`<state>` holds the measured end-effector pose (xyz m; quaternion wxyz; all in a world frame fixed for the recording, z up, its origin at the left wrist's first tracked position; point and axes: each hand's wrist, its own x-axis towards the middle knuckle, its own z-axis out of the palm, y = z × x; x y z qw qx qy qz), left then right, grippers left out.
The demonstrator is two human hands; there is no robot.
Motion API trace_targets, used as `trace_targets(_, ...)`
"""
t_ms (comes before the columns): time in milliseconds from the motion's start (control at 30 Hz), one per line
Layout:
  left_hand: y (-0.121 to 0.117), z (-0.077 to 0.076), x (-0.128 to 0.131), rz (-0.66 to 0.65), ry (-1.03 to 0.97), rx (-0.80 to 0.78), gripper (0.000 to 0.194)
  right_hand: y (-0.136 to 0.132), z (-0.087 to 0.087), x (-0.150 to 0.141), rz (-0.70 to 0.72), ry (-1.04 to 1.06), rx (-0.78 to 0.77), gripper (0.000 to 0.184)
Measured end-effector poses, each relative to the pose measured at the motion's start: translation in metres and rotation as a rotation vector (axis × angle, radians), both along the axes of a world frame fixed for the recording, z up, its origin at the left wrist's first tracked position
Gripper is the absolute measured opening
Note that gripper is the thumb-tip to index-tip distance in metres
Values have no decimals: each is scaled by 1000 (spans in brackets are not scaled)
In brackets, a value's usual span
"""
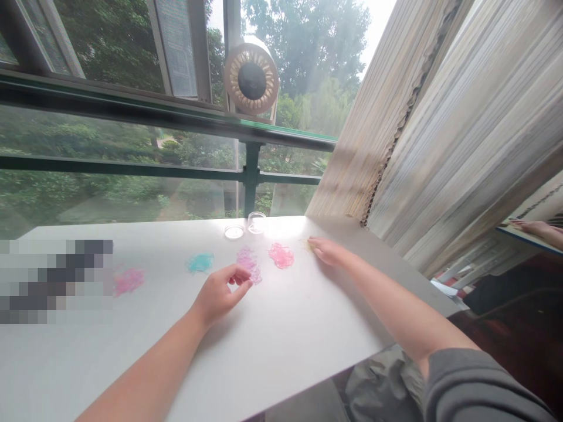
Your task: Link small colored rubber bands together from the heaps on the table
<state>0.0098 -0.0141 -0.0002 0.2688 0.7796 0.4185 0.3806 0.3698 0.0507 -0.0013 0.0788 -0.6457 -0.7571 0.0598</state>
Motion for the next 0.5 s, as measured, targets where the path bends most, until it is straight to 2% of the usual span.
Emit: trace_targets(500,-4,7,2,7,9,-3,16,-18,-11,11,-13,45,117,43)
